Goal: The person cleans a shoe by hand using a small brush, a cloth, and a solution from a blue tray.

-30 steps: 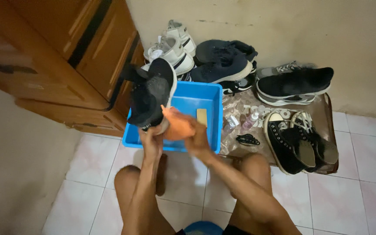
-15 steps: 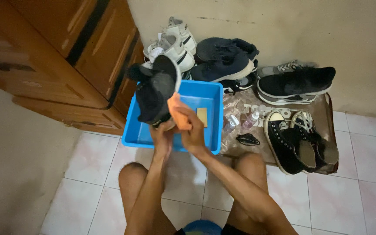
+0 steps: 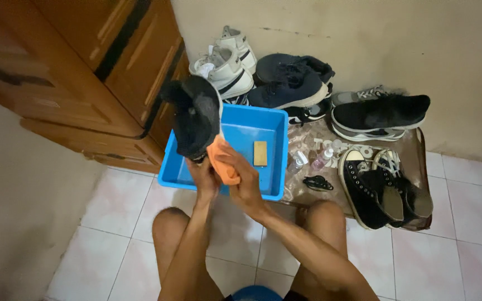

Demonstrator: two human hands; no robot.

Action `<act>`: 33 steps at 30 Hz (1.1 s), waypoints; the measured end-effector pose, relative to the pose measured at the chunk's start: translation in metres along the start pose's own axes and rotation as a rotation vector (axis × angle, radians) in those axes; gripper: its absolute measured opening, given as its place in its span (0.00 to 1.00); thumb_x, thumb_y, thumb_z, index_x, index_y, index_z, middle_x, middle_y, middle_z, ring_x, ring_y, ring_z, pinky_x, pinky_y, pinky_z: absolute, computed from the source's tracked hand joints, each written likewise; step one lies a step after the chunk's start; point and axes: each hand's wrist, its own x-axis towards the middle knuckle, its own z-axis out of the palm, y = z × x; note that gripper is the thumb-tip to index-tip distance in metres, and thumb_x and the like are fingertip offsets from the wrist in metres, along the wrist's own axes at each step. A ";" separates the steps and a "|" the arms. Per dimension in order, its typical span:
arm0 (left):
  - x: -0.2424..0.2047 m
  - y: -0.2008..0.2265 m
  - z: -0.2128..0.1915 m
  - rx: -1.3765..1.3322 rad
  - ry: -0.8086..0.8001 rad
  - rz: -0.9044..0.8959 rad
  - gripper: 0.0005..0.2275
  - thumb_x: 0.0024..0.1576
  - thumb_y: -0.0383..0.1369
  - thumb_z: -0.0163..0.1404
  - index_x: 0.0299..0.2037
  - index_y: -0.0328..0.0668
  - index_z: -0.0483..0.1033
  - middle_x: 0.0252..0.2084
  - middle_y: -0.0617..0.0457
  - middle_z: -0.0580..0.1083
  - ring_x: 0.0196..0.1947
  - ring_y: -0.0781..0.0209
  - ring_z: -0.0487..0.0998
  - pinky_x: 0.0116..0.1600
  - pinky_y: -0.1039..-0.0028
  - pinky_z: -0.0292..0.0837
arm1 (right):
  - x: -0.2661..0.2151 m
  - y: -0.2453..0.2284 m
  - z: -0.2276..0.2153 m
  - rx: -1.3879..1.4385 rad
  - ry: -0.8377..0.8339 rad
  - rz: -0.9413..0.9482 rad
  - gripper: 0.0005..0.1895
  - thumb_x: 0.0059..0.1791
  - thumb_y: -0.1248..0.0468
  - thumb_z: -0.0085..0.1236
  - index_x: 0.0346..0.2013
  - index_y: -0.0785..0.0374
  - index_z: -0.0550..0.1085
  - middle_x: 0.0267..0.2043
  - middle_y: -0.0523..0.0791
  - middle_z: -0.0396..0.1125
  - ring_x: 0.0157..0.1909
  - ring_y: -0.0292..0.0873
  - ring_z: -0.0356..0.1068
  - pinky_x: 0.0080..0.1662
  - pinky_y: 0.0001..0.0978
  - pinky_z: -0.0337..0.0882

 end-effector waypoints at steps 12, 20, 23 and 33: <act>0.007 -0.047 -0.048 0.152 -0.257 0.008 0.35 0.40 0.21 0.70 0.60 0.48 0.72 0.56 0.48 0.75 0.60 0.51 0.74 0.56 0.55 0.76 | 0.028 0.032 -0.012 0.444 0.369 0.309 0.18 0.55 0.70 0.50 0.60 0.73 0.67 0.64 0.54 0.62 0.67 0.45 0.61 0.67 0.40 0.60; -0.006 -0.022 -0.027 0.288 -0.531 -0.098 0.36 0.38 0.21 0.70 0.60 0.48 0.71 0.55 0.46 0.74 0.54 0.49 0.75 0.55 0.54 0.72 | 0.026 0.116 -0.056 0.931 0.596 0.947 0.21 0.57 0.57 0.54 0.58 0.70 0.68 0.54 0.61 0.71 0.53 0.56 0.76 0.52 0.53 0.76; -0.008 -0.011 -0.036 0.330 -0.648 -0.249 0.29 0.35 0.17 0.66 0.50 0.45 0.79 0.42 0.50 0.79 0.38 0.58 0.82 0.39 0.61 0.83 | 0.025 0.185 -0.085 1.138 0.506 0.880 0.22 0.57 0.51 0.50 0.53 0.68 0.74 0.54 0.57 0.73 0.55 0.52 0.76 0.54 0.45 0.78; 0.052 -0.016 -0.085 -0.101 -0.582 -0.579 0.36 0.36 0.21 0.46 0.64 0.37 0.68 0.54 0.33 0.75 0.43 0.34 0.80 0.46 0.48 0.78 | 0.053 0.128 -0.101 1.165 0.587 0.596 0.17 0.54 0.52 0.55 0.49 0.62 0.77 0.56 0.58 0.72 0.59 0.59 0.73 0.63 0.53 0.74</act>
